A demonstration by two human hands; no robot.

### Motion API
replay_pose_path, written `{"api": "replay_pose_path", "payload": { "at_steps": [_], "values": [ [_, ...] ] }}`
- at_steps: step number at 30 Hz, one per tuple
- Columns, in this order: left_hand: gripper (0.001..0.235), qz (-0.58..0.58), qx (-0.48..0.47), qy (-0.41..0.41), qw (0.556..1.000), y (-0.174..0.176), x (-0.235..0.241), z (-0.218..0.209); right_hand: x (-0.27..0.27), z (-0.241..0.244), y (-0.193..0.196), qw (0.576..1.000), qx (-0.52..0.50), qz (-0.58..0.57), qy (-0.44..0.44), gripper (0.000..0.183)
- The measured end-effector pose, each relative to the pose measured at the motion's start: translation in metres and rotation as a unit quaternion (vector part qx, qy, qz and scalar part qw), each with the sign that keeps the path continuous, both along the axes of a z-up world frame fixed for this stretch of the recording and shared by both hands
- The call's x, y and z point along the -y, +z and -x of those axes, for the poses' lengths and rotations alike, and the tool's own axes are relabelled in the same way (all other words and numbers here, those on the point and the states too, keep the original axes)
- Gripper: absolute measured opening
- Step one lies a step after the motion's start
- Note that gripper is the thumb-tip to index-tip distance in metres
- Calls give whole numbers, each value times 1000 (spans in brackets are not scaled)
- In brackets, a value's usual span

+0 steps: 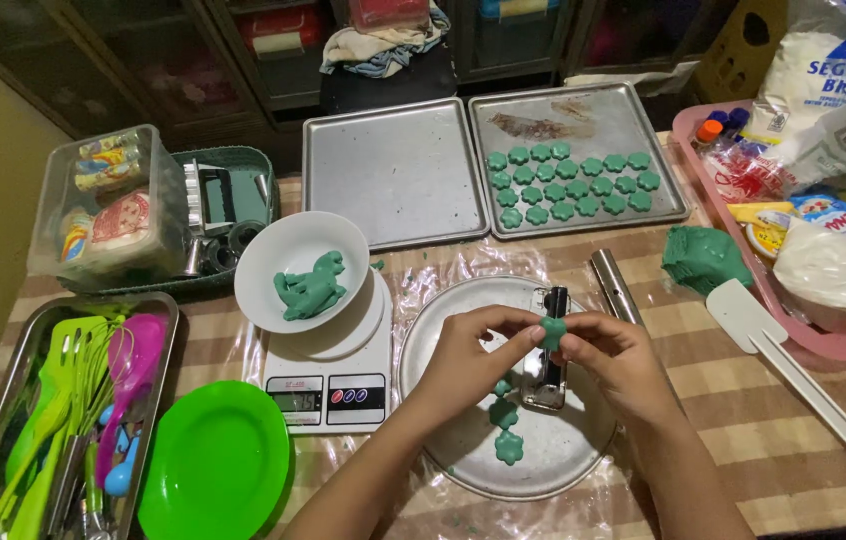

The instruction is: Molding green dough into star shapes and placing them on a baking tray

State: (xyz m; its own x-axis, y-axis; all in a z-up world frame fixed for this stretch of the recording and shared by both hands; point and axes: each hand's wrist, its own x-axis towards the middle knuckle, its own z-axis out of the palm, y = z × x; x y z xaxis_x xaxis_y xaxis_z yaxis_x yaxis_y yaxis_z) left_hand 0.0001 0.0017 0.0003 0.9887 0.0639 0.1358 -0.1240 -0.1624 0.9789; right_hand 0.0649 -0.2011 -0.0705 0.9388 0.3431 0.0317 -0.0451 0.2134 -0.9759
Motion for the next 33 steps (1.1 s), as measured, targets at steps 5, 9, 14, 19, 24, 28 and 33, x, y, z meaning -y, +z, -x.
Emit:
{"api": "replay_pose_path", "payload": {
  "at_steps": [5,9,14,19,24,28,33],
  "values": [
    [18,0,-6,3,1000,4,2,1,1,-2,-1,1000,10,-7,7,24],
    [17,0,-10,2,1000,1,1,1,0,3,2,999,24,22,8,25],
    [17,1,-5,0,1000,1,2,1,2,-2,-6,999,38,35,11,21],
    [17,0,-3,0,1000,3,1,2,1,1,1,999,47,20,13,21],
    [16,0,1,1,1000,1,1,1,3,-1,-3,998,57,30,15,19],
    [18,-1,4,4,1000,-4,1,0,-3,3,11,998,60,31,17,20],
    [17,3,15,12,1000,-3,2,1,0,0,-3,997,64,26,35,26]
  ]
}}
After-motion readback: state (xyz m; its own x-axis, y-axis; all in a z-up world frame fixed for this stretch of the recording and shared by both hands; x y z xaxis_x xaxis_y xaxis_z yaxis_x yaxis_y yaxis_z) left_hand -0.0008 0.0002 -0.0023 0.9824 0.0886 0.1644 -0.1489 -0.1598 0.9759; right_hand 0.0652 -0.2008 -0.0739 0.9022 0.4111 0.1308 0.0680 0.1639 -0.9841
